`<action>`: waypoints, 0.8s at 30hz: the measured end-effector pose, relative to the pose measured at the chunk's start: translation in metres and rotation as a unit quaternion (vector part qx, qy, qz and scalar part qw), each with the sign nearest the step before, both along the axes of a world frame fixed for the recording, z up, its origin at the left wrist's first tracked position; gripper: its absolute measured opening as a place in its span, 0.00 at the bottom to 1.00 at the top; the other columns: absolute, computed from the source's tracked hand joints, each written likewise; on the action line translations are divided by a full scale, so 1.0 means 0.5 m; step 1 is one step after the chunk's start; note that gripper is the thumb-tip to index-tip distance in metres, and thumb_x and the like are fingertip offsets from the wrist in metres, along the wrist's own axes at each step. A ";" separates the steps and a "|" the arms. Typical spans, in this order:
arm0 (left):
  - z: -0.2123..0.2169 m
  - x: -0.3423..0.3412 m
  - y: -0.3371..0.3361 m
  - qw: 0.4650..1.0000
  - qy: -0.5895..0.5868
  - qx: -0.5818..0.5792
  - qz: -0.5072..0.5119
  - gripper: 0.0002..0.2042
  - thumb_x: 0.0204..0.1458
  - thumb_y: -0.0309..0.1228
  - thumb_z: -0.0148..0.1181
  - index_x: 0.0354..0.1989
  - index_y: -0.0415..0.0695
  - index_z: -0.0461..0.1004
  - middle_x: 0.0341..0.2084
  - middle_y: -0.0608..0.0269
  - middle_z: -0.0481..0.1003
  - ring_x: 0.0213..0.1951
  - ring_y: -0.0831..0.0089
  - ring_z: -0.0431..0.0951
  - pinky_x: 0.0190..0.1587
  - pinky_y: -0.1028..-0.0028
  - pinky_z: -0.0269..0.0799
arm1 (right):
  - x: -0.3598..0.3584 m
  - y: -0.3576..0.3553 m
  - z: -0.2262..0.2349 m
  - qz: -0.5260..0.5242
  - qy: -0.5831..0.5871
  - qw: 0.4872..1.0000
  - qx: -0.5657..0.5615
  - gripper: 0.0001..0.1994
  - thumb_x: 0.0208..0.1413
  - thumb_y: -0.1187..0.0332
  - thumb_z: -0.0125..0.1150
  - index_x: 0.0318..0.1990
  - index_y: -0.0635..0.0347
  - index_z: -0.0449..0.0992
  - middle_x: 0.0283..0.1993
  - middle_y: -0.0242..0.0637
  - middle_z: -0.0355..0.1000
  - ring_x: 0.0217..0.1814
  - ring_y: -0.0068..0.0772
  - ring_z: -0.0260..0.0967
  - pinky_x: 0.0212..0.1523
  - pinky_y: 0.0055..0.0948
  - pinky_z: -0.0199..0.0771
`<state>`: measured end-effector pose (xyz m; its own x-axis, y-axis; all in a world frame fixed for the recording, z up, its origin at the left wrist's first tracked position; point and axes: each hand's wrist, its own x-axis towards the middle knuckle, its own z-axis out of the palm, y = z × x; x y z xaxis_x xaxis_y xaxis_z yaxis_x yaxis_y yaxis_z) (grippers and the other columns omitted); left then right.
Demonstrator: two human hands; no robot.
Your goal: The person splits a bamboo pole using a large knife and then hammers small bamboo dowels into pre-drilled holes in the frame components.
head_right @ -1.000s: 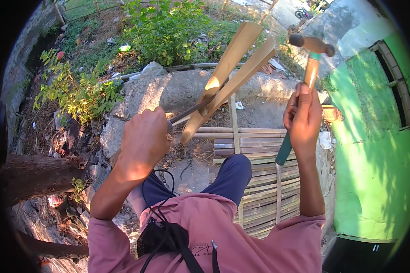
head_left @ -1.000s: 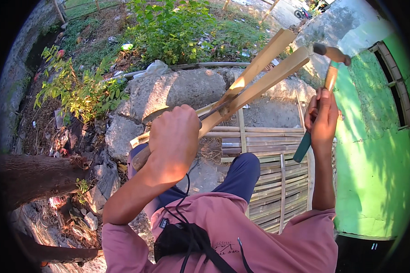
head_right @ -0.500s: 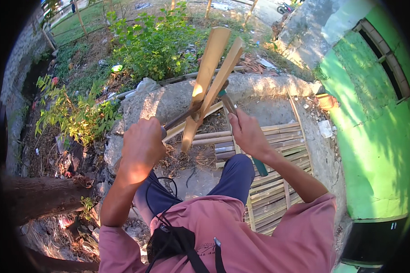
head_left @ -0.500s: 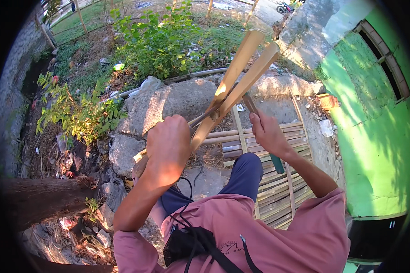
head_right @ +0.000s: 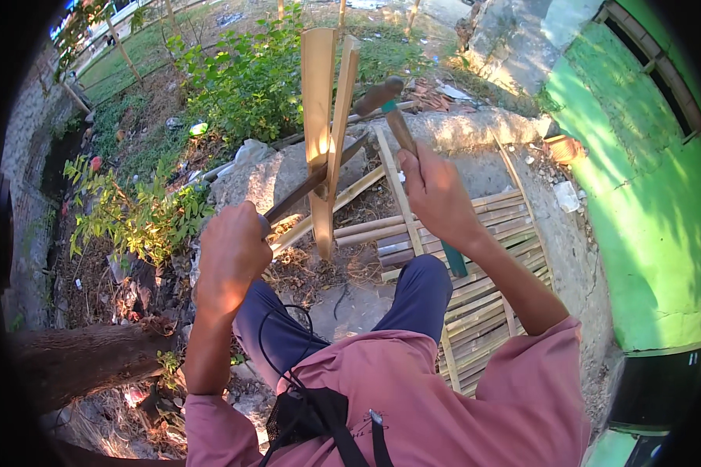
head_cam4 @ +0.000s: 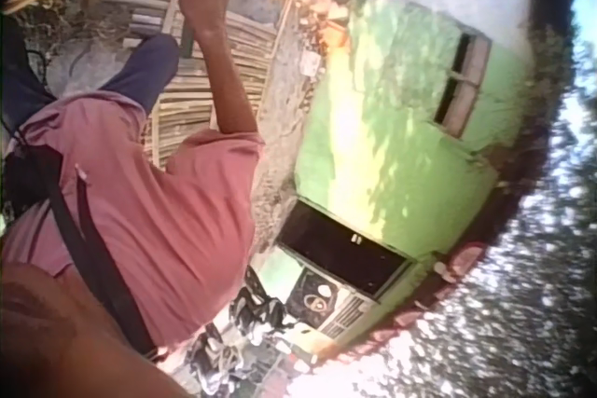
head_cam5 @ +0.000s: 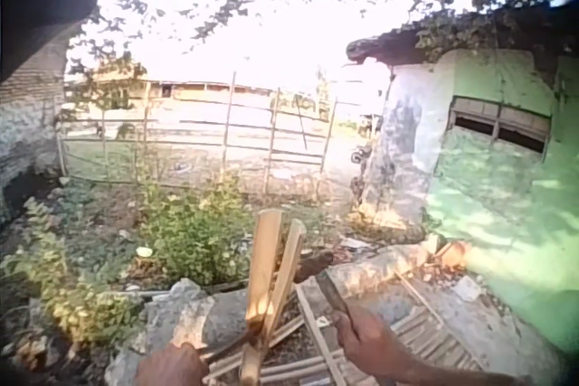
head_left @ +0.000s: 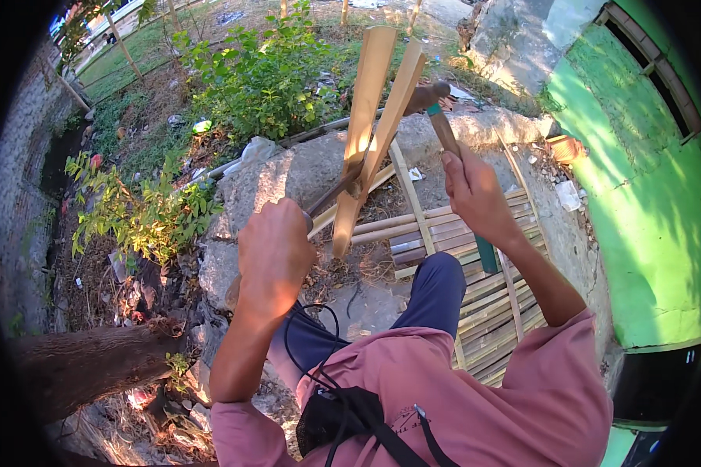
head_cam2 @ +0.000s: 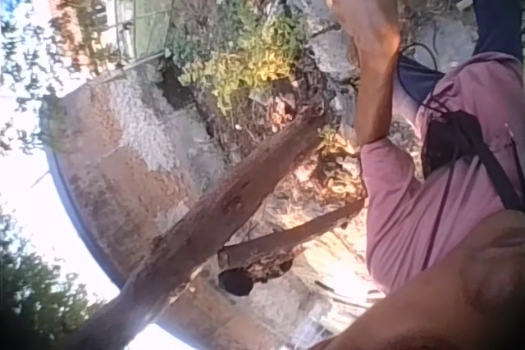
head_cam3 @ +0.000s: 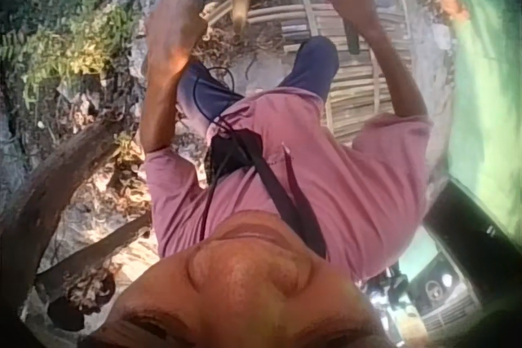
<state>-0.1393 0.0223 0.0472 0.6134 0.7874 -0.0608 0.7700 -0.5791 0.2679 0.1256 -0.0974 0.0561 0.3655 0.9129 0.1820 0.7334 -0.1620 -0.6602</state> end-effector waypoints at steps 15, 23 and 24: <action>-0.019 -0.011 -0.007 0.997 -0.069 0.019 0.017 0.03 0.43 0.22 0.61 0.26 0.34 0.78 0.25 0.38 0.77 0.31 0.41 0.80 0.37 0.51 0.75 | 0.016 0.031 0.071 -0.050 0.128 0.959 0.248 0.18 0.76 0.58 0.40 0.34 0.58 0.64 0.18 0.26 0.56 0.14 0.18 0.55 0.15 0.25 0.57; -0.028 -0.014 0.017 0.997 -0.062 -0.005 0.034 0.04 0.42 0.21 0.63 0.25 0.34 0.81 0.24 0.39 0.78 0.32 0.43 0.81 0.36 0.52 0.77 | -0.020 0.026 0.024 -0.045 0.132 0.990 -0.009 0.14 0.73 0.61 0.47 0.40 0.64 0.68 0.19 0.31 0.63 0.18 0.21 0.61 0.19 0.30 0.59; -0.026 -0.018 0.013 0.997 -0.064 -0.002 0.036 0.04 0.42 0.21 0.63 0.25 0.34 0.81 0.24 0.39 0.78 0.32 0.43 0.81 0.36 0.52 0.77 | -0.026 0.032 0.040 -0.044 0.153 0.987 0.018 0.14 0.73 0.60 0.47 0.41 0.63 0.68 0.19 0.31 0.62 0.19 0.19 0.60 0.19 0.30 0.59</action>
<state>-0.1481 0.0286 0.0344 0.5579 0.8298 0.0114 0.7689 -0.5220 0.3691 0.1126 -0.0814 0.0760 0.4860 0.8701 0.0816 0.4828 -0.1895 -0.8550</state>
